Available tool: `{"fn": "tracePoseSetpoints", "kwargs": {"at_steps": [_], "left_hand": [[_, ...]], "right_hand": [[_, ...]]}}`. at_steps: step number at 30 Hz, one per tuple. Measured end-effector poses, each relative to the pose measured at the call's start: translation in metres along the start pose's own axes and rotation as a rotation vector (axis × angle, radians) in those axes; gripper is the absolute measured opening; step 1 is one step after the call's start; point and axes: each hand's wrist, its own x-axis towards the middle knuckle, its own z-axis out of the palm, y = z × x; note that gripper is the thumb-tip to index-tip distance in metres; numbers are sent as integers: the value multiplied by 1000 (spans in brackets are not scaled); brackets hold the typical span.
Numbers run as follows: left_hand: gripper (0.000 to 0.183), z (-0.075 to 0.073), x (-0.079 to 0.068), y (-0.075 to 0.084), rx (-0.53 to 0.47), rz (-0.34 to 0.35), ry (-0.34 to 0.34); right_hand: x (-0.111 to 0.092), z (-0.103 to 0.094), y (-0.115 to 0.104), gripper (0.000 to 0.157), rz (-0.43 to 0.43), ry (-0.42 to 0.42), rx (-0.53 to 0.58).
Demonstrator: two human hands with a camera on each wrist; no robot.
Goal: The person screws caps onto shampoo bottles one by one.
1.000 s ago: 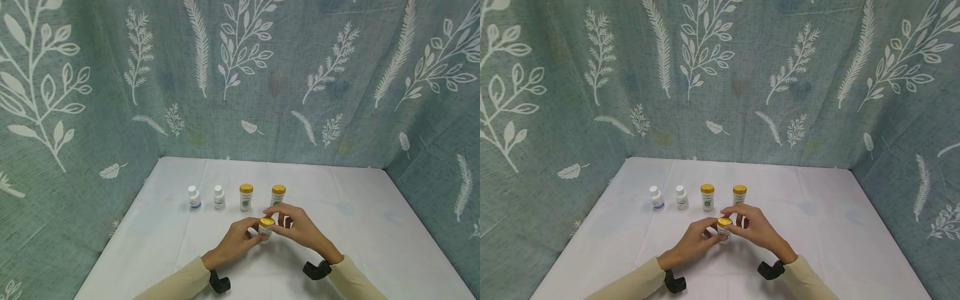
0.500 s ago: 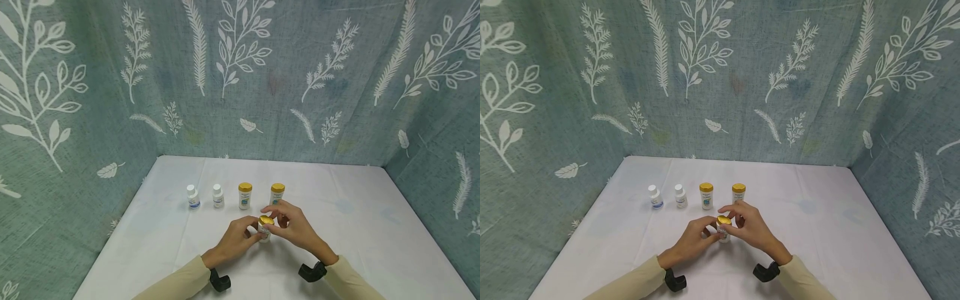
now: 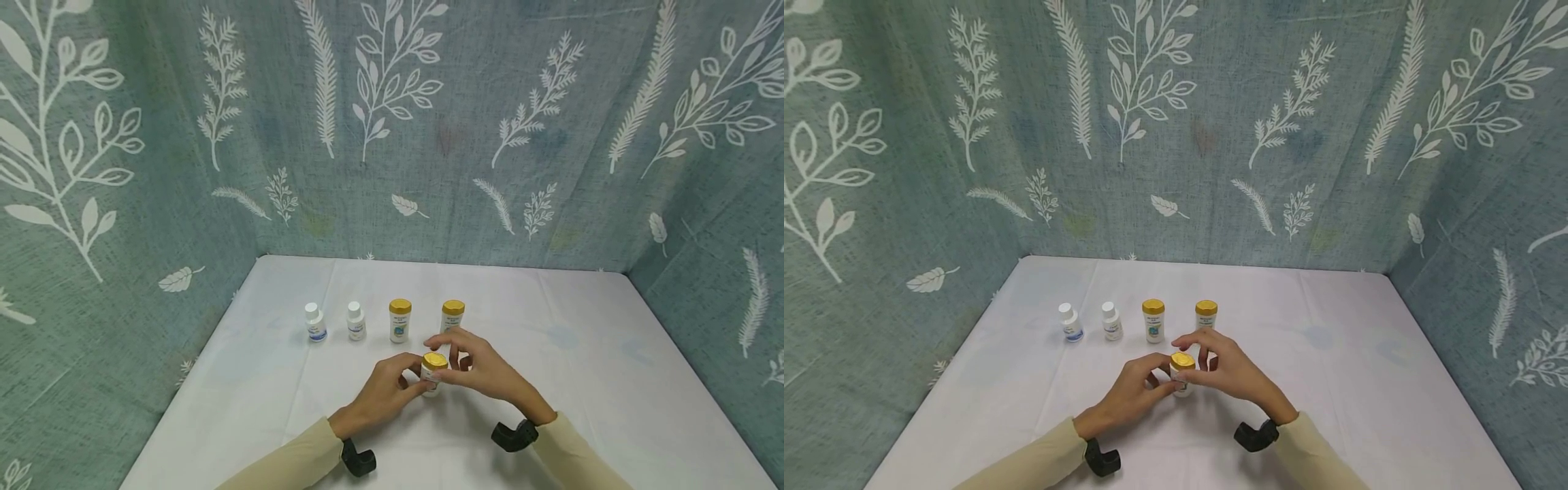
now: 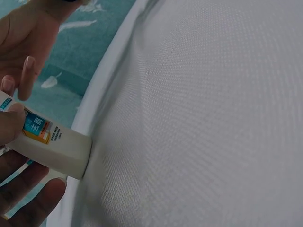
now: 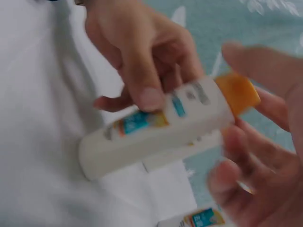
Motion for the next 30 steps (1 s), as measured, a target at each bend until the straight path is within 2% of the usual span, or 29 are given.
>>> {"fn": "tracePoseSetpoints", "kwargs": {"at_steps": [3, 6, 10, 14, 17, 21, 26, 30], "left_hand": [[33, -1, 0, -1, 0, 4, 0], [34, -1, 0, -1, 0, 0, 1], [33, -1, 0, 0, 0, -11, -4], [33, -2, 1, 3, 2, -12, -3], [32, -1, 1, 3, -2, -12, -2], [32, 0, 2, 2, -2, -11, 6], [27, 2, 3, 1, 5, 2, 25], [24, 3, 3, 1, 4, -3, 33]], "right_hand": [[1, -10, 5, 39, 97, -162, 182], [3, -19, 11, 37, 161, -273, 355], [6, -24, 19, 37, 157, -345, 469], [8, -24, 25, 38, 133, -390, 512], [9, -23, 27, 37, 134, -371, 519], [8, -21, 26, 33, 158, -266, 479], [6, -15, 20, 24, 172, -111, 350], [5, -7, 12, 19, 141, -9, 242]]}}
